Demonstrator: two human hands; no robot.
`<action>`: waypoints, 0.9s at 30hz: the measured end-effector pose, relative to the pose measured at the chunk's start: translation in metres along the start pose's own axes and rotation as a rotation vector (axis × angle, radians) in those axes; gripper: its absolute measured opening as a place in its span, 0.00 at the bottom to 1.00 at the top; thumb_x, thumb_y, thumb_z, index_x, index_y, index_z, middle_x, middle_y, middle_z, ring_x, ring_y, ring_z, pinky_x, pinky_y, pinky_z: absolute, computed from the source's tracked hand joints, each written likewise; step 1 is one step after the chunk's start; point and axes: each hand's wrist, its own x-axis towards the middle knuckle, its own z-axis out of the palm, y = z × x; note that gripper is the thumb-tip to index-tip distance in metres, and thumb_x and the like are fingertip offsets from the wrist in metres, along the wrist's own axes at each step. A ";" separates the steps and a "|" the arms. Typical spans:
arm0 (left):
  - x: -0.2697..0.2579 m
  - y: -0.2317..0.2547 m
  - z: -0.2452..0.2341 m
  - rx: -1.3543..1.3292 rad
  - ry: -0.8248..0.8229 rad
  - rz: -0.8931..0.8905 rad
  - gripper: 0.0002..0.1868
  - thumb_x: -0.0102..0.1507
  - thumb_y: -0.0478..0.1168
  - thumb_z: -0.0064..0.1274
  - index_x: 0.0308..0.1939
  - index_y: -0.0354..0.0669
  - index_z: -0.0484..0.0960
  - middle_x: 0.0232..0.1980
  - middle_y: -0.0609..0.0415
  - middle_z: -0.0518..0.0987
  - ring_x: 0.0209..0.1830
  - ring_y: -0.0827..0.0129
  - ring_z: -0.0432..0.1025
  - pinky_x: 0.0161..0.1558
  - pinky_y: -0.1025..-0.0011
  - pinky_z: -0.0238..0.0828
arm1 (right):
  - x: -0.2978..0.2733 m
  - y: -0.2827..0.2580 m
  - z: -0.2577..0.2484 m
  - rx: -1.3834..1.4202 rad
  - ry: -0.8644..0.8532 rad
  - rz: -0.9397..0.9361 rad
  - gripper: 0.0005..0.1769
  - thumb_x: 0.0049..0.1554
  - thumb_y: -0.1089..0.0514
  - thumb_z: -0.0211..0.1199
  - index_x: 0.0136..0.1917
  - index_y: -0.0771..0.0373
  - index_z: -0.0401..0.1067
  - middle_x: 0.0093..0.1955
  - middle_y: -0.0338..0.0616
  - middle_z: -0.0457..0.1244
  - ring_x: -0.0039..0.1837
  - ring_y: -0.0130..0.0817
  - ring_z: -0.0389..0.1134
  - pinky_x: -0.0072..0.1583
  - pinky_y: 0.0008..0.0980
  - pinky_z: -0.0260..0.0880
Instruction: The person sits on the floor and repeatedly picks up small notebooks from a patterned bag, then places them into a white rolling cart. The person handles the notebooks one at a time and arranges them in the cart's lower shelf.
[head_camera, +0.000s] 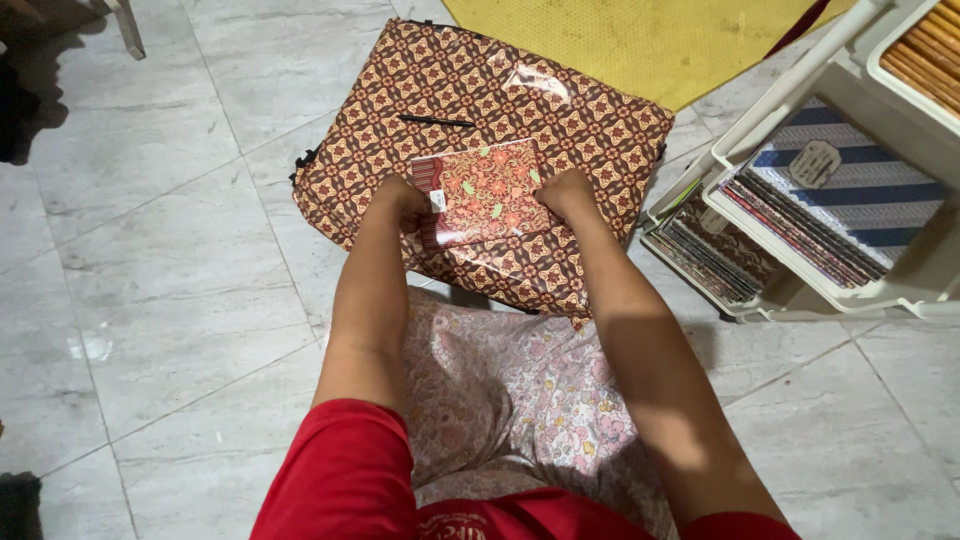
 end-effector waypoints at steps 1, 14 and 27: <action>-0.001 0.002 0.001 0.021 -0.004 -0.006 0.06 0.60 0.30 0.60 0.37 0.27 0.81 0.34 0.39 0.83 0.29 0.55 0.80 0.26 0.59 0.78 | 0.002 0.002 0.002 0.085 -0.023 0.013 0.11 0.48 0.61 0.75 0.44 0.66 0.81 0.47 0.50 0.73 0.46 0.40 0.74 0.52 0.38 0.74; -0.022 0.018 -0.003 0.194 0.051 -0.036 0.05 0.57 0.25 0.59 0.37 0.27 0.81 0.32 0.38 0.83 0.28 0.58 0.79 0.25 0.62 0.75 | 0.016 0.011 0.005 0.189 -0.056 0.077 0.23 0.46 0.72 0.69 0.56 0.62 0.79 0.49 0.48 0.73 0.45 0.33 0.74 0.46 0.31 0.74; -0.004 -0.001 -0.007 0.107 0.031 0.014 0.03 0.59 0.27 0.60 0.34 0.26 0.84 0.30 0.38 0.84 0.28 0.55 0.82 0.26 0.61 0.79 | -0.003 -0.006 -0.002 0.165 0.022 -0.019 0.25 0.46 0.70 0.70 0.59 0.60 0.80 0.54 0.48 0.73 0.52 0.33 0.74 0.57 0.29 0.73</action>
